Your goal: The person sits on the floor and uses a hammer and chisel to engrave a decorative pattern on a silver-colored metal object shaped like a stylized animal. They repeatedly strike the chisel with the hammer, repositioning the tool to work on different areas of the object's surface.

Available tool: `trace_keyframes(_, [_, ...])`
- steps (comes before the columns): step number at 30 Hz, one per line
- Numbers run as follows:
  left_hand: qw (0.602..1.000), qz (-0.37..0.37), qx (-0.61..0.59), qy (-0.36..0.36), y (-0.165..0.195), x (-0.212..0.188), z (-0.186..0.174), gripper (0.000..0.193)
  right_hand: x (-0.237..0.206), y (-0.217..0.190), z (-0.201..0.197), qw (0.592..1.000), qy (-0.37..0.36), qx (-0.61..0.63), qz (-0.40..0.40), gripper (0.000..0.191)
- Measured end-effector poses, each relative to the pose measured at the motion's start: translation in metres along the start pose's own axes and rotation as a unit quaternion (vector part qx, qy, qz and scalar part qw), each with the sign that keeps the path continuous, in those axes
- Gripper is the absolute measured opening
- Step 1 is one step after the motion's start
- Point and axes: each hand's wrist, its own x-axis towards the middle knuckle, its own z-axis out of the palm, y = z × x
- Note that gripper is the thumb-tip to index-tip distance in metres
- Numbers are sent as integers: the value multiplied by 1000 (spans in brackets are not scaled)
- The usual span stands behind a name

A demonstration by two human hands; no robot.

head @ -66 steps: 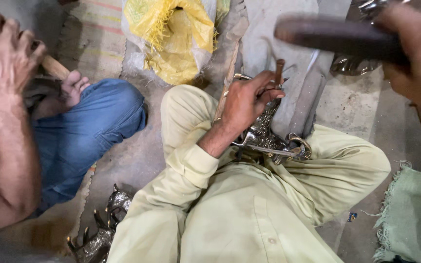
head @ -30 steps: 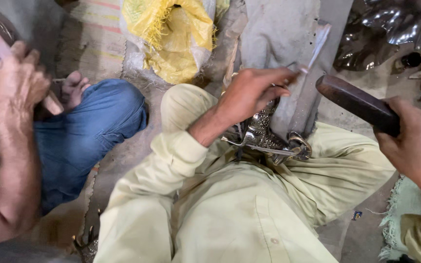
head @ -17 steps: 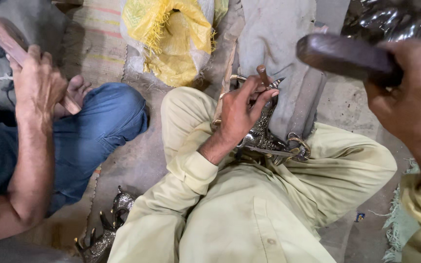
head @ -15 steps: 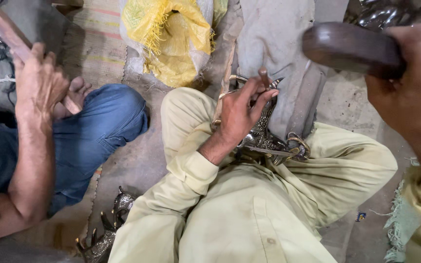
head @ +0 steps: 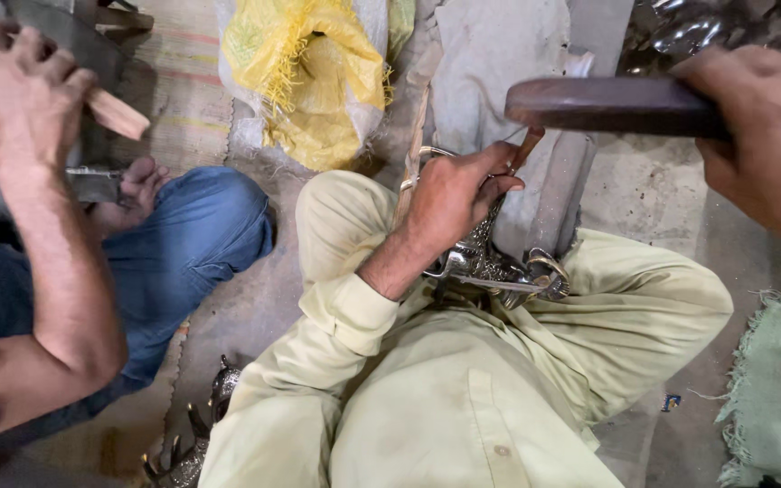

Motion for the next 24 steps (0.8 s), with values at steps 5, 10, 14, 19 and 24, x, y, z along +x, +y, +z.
trace_keyframes(5, [999, 23, 9, -23, -5, 1, -4, 28, -15, 10, 26, 986, -12, 88, 144, 28])
trace_keyframes(10, [995, 32, 31, -88, -10, 10, 0, 25, -45, 17, 22, 1000, -11, 10, 14, 43])
trace_keyframes(14, [985, 79, 68, -136, -12, 25, 3, 25, -66, 2, 24, 975, 13, 180, 133, 32])
trace_keyframes(19, [965, 93, 120, -213, -10, 42, 5, 34, -73, -19, 36, 934, 89, 231, 259, 39])
trace_keyframes(24, [948, 132, 138, -254, -11, 49, 7, 25, -89, -32, 46, 958, 88, 147, 230, 30])
